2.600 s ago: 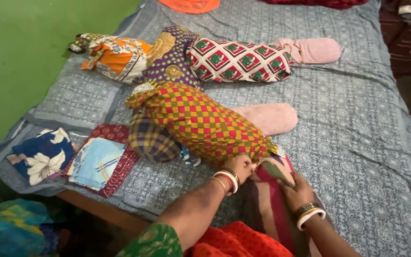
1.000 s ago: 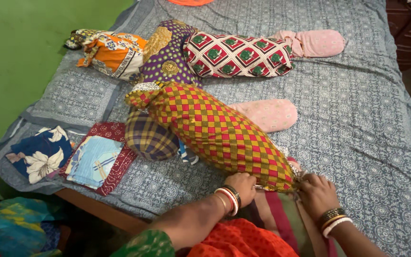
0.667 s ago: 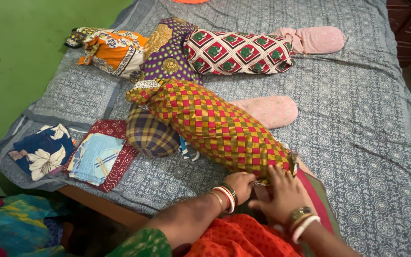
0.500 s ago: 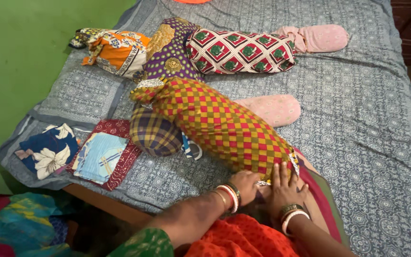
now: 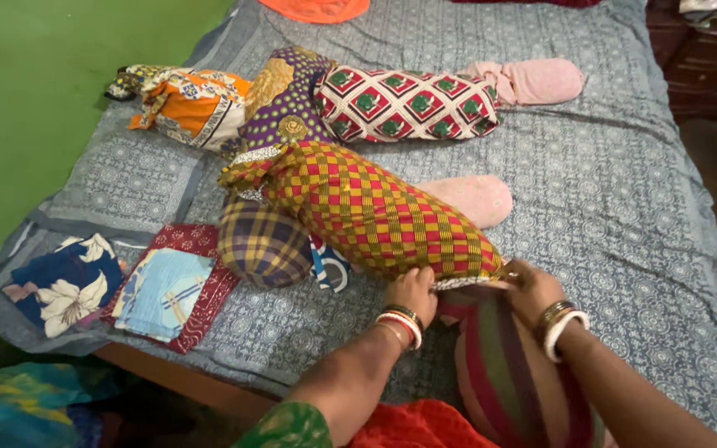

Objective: The person arranges several colorful, patterned pillows on a bed. They pick up a pillow with a red and yellow checkered pattern, smooth it out, and place it among other pillows already on the bed.

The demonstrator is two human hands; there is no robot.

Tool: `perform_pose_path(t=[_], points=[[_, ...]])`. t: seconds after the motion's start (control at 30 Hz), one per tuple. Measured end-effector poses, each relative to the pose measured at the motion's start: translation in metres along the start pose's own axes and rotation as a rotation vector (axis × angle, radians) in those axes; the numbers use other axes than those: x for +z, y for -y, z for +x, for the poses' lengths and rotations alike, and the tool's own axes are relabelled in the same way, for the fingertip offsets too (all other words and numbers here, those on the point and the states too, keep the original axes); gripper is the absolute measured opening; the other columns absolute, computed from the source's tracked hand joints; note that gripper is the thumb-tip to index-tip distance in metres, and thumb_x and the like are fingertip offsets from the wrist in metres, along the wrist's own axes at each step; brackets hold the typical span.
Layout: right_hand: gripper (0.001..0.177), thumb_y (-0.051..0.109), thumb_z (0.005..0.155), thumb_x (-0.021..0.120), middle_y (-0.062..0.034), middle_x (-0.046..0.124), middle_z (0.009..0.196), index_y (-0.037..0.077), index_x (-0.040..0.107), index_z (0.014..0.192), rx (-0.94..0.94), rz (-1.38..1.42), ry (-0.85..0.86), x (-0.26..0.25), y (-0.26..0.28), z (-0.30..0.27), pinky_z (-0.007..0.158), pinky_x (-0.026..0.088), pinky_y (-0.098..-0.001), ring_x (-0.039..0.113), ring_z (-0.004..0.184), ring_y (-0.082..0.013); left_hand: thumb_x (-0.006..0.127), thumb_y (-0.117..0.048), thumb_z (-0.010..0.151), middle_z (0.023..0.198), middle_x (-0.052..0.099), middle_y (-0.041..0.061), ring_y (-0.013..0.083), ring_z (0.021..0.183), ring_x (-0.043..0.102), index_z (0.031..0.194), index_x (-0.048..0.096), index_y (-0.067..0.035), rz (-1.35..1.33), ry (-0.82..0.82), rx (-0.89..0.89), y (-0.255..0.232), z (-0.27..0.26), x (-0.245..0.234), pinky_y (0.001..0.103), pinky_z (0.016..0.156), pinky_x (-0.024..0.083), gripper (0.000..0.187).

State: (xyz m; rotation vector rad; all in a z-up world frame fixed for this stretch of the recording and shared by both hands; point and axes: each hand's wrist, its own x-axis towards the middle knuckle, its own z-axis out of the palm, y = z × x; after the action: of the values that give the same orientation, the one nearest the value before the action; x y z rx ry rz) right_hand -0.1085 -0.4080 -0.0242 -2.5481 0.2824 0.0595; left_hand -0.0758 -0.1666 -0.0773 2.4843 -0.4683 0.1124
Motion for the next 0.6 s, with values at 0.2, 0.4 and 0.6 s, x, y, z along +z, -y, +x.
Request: perform_pose_path(t=[0.2, 0.4, 0.6], points=[[0.023, 0.013, 0.091, 0.072, -0.0169, 0.077, 0.095, 0.011, 0.069, 0.114, 0.079, 0.617, 0.067, 0.010, -0.098, 0.049, 0.071, 0.061, -0.0374, 0.072, 0.081, -0.0238, 0.068, -0.014, 0.077, 0.097, 0.063, 0.014, 0.0414, 0.094, 0.062, 0.099, 0.058, -0.012, 0.005, -0.321, -0.004, -0.015, 0.050, 0.006, 0.056, 0.080, 0.050, 0.024], [0.032, 0.030, 0.098, 0.066, -0.0115, 0.075, 0.105, 0.013, 0.065, 0.125, 0.160, 0.486, 0.221, 0.120, -0.196, 0.019, 0.081, 0.057, -0.0395, 0.072, 0.085, -0.0227, 0.058, -0.014, 0.087, 0.107, 0.062, 0.015, 0.0415, 0.094, 0.063, 0.109, 0.059, -0.014, 0.169, -0.241, 0.003, 0.029, 0.058, 0.023, 0.057, 0.078, 0.051, 0.022], [0.044, 0.029, 0.091, 0.068, -0.0128, 0.080, 0.118, 0.020, 0.065, 0.134, 0.299, 0.273, 0.408, 0.100, -0.187, -0.001, 0.096, 0.059, -0.0414, 0.077, 0.102, -0.0288, 0.061, -0.014, 0.085, 0.103, 0.067, 0.017, 0.0430, 0.092, 0.064, 0.106, 0.063, -0.013, 0.026, -0.174, 0.123, 0.030, 0.031, 0.017, 0.057, 0.078, 0.051, 0.021]])
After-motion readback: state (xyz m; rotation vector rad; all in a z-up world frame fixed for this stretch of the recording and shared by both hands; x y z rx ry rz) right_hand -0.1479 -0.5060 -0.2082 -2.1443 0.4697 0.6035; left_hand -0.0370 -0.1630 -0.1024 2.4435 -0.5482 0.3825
